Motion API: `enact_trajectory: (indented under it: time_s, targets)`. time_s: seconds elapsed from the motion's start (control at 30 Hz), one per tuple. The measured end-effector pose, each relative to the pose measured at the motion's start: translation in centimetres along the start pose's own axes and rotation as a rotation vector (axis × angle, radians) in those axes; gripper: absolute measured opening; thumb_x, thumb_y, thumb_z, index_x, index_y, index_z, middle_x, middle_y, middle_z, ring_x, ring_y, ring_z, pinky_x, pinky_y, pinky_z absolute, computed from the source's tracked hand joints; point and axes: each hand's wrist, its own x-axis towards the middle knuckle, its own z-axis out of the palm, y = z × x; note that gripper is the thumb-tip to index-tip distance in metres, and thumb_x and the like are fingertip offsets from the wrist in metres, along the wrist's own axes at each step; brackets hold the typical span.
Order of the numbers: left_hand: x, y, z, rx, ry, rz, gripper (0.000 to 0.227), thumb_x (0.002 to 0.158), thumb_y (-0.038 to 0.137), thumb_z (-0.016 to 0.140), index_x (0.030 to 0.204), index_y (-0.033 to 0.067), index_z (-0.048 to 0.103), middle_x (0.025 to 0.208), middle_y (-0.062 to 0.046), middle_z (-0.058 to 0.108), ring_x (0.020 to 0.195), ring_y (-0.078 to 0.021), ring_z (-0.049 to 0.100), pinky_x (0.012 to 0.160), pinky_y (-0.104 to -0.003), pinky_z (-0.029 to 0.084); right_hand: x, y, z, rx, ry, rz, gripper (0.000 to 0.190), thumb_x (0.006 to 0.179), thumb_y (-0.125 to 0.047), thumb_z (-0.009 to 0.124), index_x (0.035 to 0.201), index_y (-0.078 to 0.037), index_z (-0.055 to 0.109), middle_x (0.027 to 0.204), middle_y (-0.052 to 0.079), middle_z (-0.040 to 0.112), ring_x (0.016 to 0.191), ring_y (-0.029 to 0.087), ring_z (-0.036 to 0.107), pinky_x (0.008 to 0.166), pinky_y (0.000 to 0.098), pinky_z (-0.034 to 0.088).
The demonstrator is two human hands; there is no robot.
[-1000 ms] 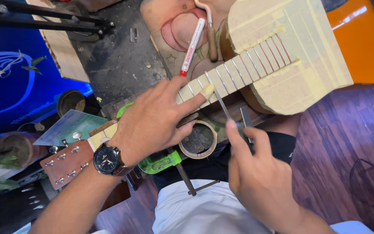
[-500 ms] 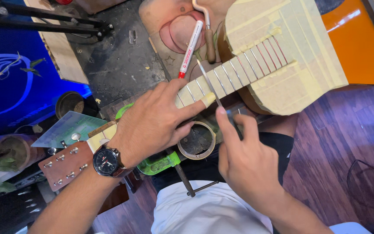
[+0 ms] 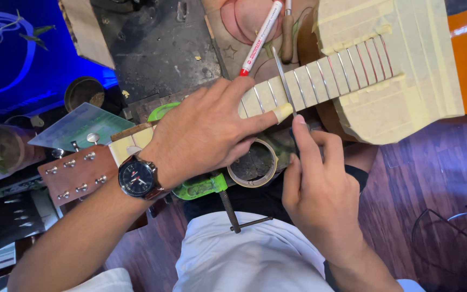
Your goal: The person files the fretboard of a guitar using a metal file. The guitar neck is clamped to a workbench, and the person repeatedly files the wood between the metal frets to smooth the surface.
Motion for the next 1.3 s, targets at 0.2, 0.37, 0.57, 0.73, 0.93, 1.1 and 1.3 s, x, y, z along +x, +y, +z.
enact_trajectory:
  time_s: [0.2,0.37,0.57,0.73,0.93,1.1,1.3]
  targets:
    - [0.1,-0.1,0.0,0.033,-0.016,-0.014,0.056,0.078,0.037,0.08,0.128,0.029,0.057,0.121,-0.016,0.052,0.089,-0.0338,0.058,0.061,-0.046,0.055,-5.1,1.6,-0.6,-0.031,-0.073,0.09,0.059,0.096,-0.015,0.059,0.154,-0.016,0.048,0.125,0.005,0.06,0.089,0.027,0.065,0.043,0.0459,0.047]
    - [0.0,0.1,0.3,0.054,0.018,0.01,0.051,0.085,0.033,0.077,0.131,0.0257,0.057,0.122,-0.017,0.053,0.087,-0.0331,0.058,0.062,-0.045,0.053,-2.3,0.5,-0.9,-0.171,-0.156,0.108,0.065,0.094,-0.026,0.056,0.157,-0.019,0.044,0.13,0.0,0.058,0.081,0.028,0.07,0.036,0.0473,0.05]
    - [0.0,-0.1,-0.1,-0.065,-0.018,-0.004,0.054,0.08,0.03,0.08,0.129,0.0193,0.057,0.132,-0.021,0.052,0.095,-0.0384,0.059,0.071,-0.05,0.054,0.5,-0.1,-1.4,0.077,-0.026,-0.029,0.057,0.096,-0.011,0.055,0.152,-0.004,0.048,0.115,0.01,0.057,0.071,0.034,0.062,0.037,0.0462,0.047]
    - [0.4,0.0,-0.2,-0.064,-0.064,-0.019,0.051,0.082,0.028,0.076,0.128,0.0198,0.056,0.123,-0.021,0.052,0.088,-0.0378,0.057,0.057,-0.049,0.053,-5.2,2.7,0.0,0.233,-0.052,0.114,0.057,0.092,-0.014,0.059,0.149,-0.014,0.051,0.124,0.005,0.065,0.084,0.021,0.068,0.043,0.0372,0.047]
    - [0.2,-0.2,-0.1,-0.101,-0.053,0.0,0.051,0.082,0.029,0.08,0.128,0.0172,0.061,0.127,-0.024,0.053,0.094,-0.0398,0.058,0.068,-0.05,0.052,-0.4,1.0,-0.4,0.318,-0.021,0.005,0.051,0.097,-0.012,0.054,0.148,-0.003,0.051,0.116,0.011,0.06,0.086,0.029,0.065,0.048,0.0421,0.05]
    - [0.4,-0.2,-0.4,-0.109,-0.049,0.006,0.047,0.085,0.026,0.078,0.127,0.0167,0.059,0.126,-0.025,0.054,0.093,-0.0396,0.057,0.071,-0.049,0.052,-3.8,2.5,-1.0,0.335,-0.048,0.045,0.054,0.095,-0.013,0.056,0.149,-0.01,0.05,0.12,0.007,0.063,0.073,0.022,0.063,0.046,0.0357,0.048]
    - [0.3,-0.1,-0.2,-0.101,-0.062,-0.002,0.05,0.082,0.028,0.079,0.127,0.0177,0.06,0.125,-0.024,0.053,0.092,-0.0393,0.057,0.069,-0.049,0.051,-1.9,1.7,-1.0,0.326,-0.068,0.046,0.056,0.094,-0.015,0.057,0.149,-0.008,0.05,0.122,0.007,0.063,0.089,0.024,0.069,0.052,0.0391,0.053]
